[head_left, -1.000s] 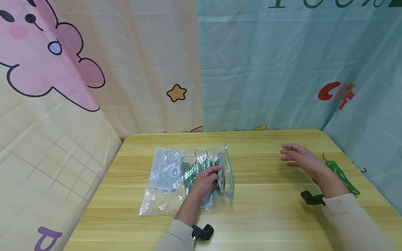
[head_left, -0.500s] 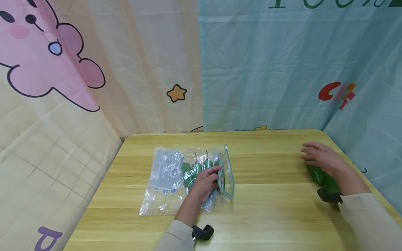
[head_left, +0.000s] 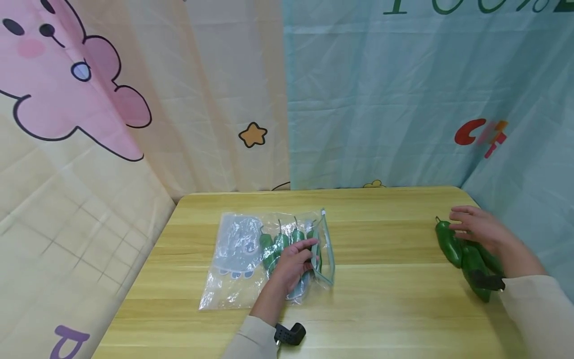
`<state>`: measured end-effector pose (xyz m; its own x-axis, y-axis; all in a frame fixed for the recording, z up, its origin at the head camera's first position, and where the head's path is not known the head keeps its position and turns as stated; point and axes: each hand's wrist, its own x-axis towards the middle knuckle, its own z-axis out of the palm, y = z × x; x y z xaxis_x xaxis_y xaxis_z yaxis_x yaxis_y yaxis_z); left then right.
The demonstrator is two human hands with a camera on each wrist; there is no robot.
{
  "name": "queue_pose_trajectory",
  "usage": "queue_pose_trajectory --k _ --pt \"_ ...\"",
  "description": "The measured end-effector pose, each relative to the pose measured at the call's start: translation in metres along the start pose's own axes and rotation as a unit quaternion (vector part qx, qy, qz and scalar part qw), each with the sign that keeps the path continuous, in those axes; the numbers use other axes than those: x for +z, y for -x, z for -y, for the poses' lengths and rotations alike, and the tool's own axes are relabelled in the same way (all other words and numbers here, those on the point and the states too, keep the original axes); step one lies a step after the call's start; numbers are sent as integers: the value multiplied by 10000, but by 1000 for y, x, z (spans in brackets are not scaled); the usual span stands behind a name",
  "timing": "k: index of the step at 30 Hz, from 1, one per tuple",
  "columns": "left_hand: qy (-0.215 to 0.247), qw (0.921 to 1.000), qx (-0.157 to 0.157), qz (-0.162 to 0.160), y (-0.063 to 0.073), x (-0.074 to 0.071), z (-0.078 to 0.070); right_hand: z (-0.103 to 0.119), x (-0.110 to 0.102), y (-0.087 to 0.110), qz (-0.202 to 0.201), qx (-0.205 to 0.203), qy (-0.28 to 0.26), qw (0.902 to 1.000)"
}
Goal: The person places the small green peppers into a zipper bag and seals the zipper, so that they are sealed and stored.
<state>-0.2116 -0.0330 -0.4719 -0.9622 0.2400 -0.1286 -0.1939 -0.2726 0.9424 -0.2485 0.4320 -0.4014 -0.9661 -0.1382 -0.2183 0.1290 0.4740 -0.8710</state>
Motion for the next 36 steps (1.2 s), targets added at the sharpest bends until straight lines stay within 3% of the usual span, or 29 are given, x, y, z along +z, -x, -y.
queue_pose_trajectory --k 12,23,36 --pt "8 10000 7 11 0 -1 1 -9 -5 0 336 108 876 9955" --pt "-72 10000 14 12 1 0 0 -15 0 -1 182 -61 1591 9871" --pt "-81 10000 7 -10 1 0 0 -19 4 -6 205 -17 2024 9791"
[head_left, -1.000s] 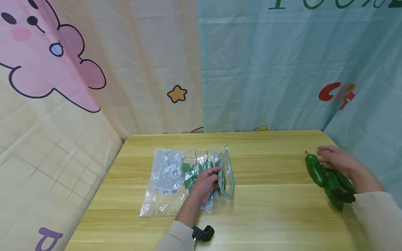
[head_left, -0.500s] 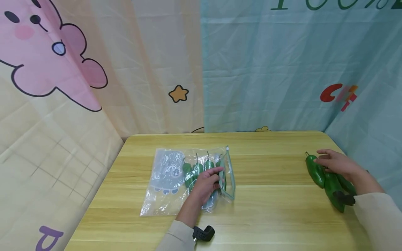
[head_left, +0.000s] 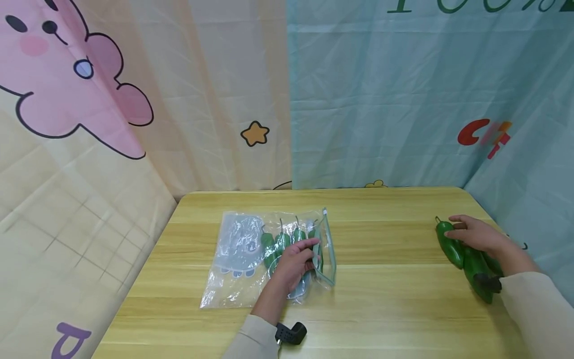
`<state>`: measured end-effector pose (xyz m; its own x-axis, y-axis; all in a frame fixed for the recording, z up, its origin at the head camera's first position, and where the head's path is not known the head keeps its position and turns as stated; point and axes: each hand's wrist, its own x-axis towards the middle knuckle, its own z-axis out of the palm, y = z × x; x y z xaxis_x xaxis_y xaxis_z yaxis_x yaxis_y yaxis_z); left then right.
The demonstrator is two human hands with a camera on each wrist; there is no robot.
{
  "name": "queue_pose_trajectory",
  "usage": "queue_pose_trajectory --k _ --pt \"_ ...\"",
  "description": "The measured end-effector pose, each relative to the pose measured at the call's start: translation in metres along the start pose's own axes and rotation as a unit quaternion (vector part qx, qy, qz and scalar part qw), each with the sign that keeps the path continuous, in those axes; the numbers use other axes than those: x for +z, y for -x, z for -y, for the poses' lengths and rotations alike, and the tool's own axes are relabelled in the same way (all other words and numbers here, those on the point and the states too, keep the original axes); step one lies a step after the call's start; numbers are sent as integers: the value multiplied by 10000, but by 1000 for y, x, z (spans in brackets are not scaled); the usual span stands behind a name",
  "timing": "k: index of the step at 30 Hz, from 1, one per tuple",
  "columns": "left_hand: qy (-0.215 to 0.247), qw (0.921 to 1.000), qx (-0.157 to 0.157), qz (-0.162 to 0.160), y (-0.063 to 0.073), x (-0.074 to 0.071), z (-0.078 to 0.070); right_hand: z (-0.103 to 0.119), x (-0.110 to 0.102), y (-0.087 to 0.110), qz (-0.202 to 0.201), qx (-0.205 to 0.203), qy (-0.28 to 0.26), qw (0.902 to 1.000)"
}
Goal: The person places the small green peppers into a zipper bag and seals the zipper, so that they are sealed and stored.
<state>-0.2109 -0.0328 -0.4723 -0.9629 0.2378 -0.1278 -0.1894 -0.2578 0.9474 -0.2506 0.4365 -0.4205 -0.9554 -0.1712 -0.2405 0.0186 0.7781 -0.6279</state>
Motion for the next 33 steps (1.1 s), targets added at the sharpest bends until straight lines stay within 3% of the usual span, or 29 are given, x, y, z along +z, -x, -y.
queue_pose_trajectory --k 20,33 --pt "-8 10000 -11 -5 0 0 -1 -3 4 -9 -32 -28 291 9996" --pt "-7 10000 8 -4 -2 -2 2 0 9 -13 -392 -136 209 9989"
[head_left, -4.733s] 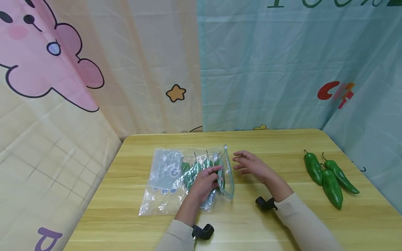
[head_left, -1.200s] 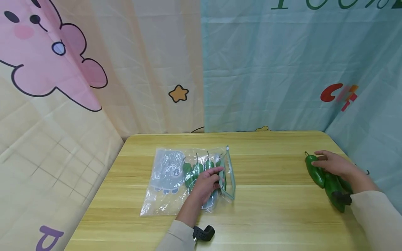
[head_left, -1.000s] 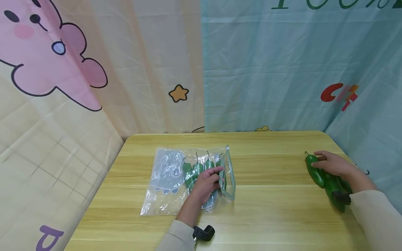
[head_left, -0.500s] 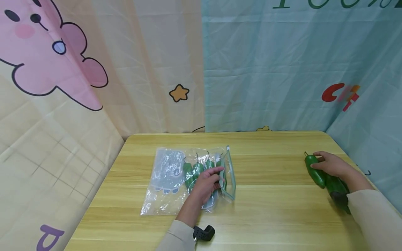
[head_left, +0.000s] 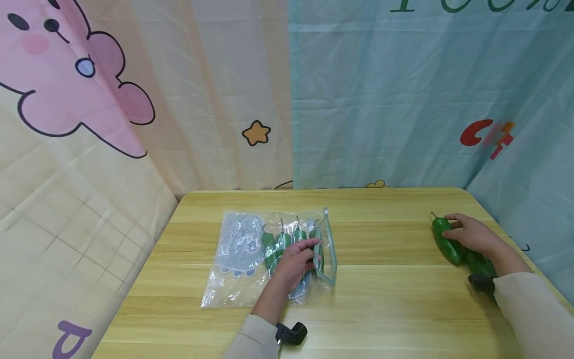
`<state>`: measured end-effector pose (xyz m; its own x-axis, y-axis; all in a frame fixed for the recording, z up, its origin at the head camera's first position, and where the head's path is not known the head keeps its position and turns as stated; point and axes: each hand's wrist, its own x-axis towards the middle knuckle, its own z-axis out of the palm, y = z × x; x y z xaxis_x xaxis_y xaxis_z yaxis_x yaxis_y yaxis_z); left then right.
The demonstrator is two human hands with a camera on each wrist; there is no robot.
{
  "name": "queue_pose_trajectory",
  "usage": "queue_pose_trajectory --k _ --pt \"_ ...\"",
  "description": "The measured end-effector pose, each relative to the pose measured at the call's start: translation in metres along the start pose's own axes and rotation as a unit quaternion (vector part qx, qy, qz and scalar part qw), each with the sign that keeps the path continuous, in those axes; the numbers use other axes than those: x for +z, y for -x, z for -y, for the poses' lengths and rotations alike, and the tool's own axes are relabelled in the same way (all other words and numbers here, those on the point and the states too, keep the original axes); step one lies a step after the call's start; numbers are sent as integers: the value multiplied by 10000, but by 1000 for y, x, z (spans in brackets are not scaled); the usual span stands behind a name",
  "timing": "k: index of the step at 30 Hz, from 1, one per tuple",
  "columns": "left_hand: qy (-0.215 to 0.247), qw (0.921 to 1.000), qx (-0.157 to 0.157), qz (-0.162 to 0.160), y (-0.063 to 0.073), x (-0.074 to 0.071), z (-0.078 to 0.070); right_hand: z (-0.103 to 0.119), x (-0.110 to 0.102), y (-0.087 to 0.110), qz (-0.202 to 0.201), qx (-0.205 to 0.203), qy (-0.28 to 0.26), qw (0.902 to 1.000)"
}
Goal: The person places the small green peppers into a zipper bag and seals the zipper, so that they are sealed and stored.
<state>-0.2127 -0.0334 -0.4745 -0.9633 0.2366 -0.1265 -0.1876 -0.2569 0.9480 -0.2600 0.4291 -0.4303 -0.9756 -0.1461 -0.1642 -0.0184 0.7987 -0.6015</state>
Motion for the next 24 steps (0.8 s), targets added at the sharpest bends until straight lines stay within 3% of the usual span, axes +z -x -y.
queue_pose_trajectory --k 24 --pt "34 10000 -51 -52 -1 0 1 45 24 -5 -311 -446 -713 9960"
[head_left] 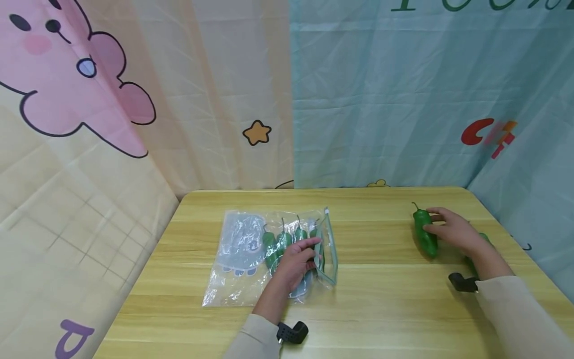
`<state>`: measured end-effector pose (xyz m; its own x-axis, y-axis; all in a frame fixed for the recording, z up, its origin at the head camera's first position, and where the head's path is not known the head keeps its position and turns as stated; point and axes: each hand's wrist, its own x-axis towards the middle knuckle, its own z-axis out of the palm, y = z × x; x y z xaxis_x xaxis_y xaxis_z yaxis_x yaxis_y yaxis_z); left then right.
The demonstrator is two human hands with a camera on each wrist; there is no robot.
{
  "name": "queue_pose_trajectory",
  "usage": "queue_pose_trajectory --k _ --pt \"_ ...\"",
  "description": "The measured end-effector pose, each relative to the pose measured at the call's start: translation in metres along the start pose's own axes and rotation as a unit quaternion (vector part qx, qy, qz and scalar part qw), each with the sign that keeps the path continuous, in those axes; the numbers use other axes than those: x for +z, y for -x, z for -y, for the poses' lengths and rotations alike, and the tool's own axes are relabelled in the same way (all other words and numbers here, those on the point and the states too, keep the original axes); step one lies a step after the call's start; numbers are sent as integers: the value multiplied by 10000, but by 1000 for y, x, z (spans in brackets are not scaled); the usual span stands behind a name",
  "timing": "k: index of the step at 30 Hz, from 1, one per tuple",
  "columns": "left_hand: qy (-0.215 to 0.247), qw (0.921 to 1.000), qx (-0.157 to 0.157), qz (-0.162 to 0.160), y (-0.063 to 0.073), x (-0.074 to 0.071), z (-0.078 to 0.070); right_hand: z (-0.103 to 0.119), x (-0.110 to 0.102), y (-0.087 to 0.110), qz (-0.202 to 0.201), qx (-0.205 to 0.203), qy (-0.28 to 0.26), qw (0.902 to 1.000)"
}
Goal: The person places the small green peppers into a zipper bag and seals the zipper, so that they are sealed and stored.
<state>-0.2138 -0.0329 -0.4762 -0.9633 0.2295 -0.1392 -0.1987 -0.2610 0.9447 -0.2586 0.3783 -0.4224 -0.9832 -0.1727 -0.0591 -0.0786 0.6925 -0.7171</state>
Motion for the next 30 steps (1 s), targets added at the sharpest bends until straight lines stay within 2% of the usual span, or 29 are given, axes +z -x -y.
queue_pose_trajectory --k 12,30 --pt "-3 10000 -49 19 2 2 -4 15 9 0 65 -33 -259 9996" --pt "-17 10000 48 43 4 1 -2 34 24 1 -148 -281 -539 9980"
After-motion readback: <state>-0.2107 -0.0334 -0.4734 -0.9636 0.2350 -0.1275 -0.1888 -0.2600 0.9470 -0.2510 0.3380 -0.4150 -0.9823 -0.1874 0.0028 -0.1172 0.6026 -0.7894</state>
